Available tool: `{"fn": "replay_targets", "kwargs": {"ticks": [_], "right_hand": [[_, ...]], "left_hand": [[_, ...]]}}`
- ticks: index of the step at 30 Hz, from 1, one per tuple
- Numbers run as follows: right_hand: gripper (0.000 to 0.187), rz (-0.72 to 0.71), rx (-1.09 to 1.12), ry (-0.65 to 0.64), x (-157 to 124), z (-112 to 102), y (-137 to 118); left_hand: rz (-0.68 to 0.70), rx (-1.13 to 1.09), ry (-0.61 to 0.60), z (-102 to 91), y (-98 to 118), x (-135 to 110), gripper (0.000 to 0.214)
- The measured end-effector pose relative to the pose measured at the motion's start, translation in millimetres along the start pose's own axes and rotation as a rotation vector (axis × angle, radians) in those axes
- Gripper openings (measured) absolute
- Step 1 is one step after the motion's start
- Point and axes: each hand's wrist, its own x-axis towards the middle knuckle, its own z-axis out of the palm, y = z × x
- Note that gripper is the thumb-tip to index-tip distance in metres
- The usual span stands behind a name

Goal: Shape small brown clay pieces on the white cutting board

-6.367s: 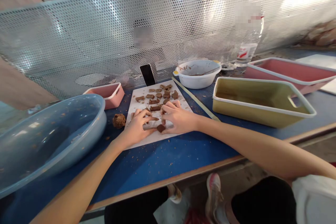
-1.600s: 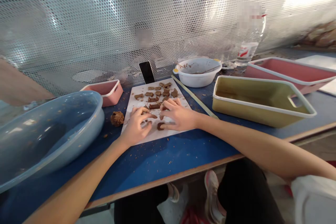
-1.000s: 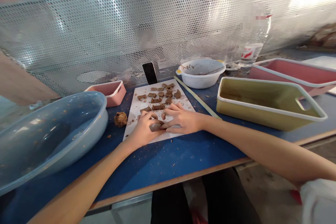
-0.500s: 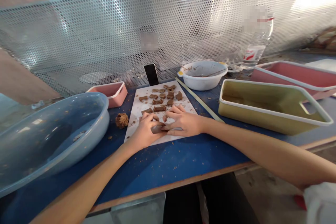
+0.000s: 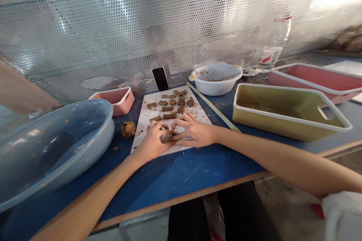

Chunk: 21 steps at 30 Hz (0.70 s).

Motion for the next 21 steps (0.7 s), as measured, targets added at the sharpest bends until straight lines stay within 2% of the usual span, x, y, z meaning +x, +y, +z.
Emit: {"fn": "replay_targets", "kwargs": {"ticks": [3,6,10,12,16,21], "right_hand": [[0.035,0.027,-0.011,0.045,0,-1,-1],[0.03,-0.002,0.016,0.014,0,-2,-1],[0.029,-0.006,0.043,0.017,0,-2,-1],[0.03,-0.009,0.048,0.028,0,-3,-1],[0.031,-0.016,0.084,-0.029,-1,-4,0],[0.032,-0.014,0.085,0.023,-3,-9,3]], "left_hand": [[-0.003,0.008,0.014,1.8,-1,0,0.014],[0.017,0.023,0.011,-1.1,-1,0,0.014],[0.074,-0.002,-0.127,-13.7,0,2,0.023],[0.082,-0.02,-0.159,-18.3,1,3,0.025],[0.093,-0.031,-0.136,-17.3,1,3,0.016],[0.07,-0.019,-0.121,-13.6,0,2,0.018]]}}
